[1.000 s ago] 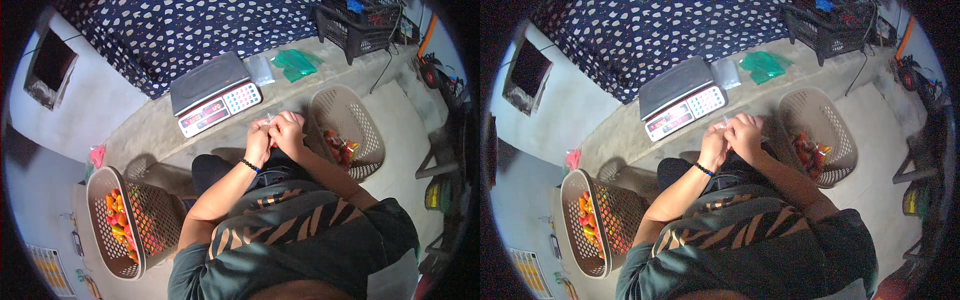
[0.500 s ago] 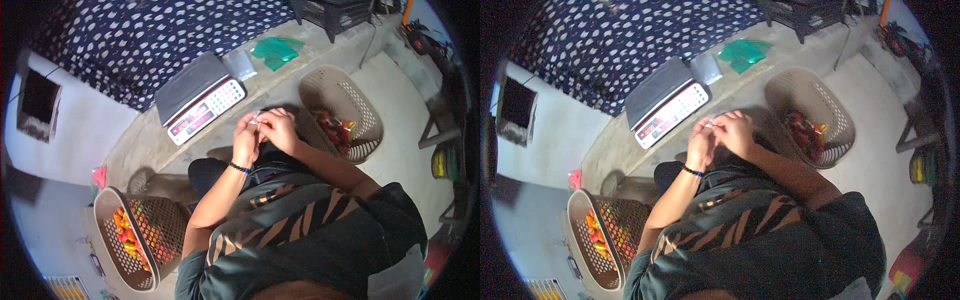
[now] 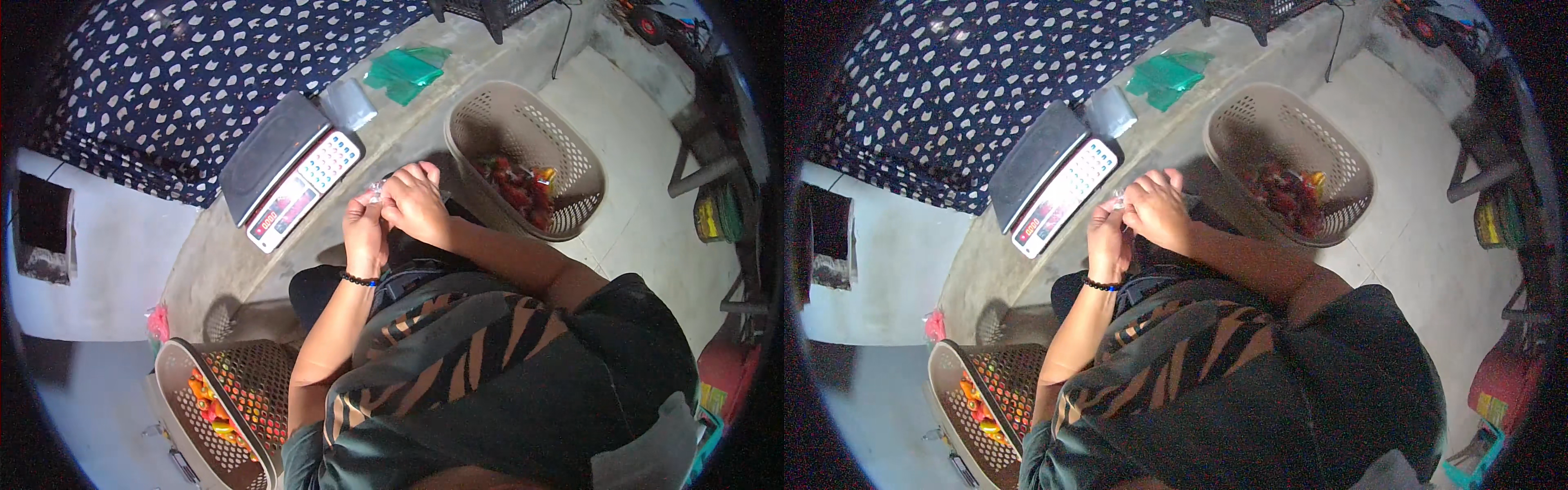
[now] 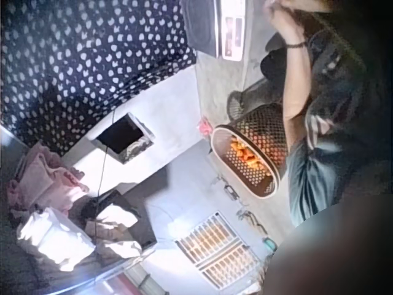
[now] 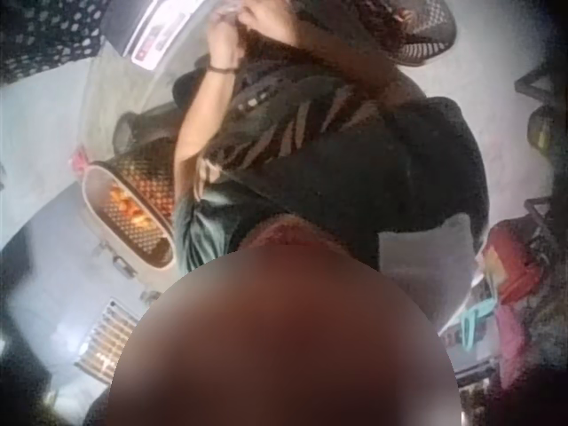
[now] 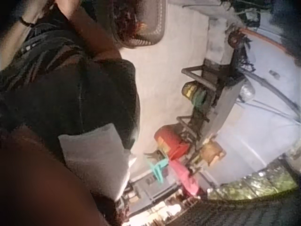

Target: The person picks up peppers from a basket, places them on a scale to weigh them, and then puts the weighed peppers into plastic bags, tying them shut.

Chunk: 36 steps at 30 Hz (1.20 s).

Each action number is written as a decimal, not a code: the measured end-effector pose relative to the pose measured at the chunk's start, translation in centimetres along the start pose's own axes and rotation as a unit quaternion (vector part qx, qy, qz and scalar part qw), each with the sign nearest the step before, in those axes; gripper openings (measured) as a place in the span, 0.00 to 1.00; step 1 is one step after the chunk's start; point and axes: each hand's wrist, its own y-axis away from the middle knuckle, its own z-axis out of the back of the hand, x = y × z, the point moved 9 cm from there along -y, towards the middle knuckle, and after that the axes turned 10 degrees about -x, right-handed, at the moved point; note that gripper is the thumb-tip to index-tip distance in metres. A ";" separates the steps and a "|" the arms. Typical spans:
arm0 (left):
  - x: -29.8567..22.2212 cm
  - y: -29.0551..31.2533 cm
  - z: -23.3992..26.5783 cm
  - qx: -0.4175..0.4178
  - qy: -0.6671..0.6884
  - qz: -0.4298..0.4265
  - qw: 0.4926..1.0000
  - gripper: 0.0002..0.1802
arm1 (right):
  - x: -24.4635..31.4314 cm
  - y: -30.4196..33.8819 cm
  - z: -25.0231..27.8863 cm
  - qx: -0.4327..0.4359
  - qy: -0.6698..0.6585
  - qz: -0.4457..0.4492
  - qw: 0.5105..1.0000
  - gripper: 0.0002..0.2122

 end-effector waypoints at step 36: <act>-0.8 0.9 0.2 0.131 -0.074 -0.056 0.987 0.04 | -1.2 0.8 -1.4 0.121 -0.108 -0.018 0.987 0.04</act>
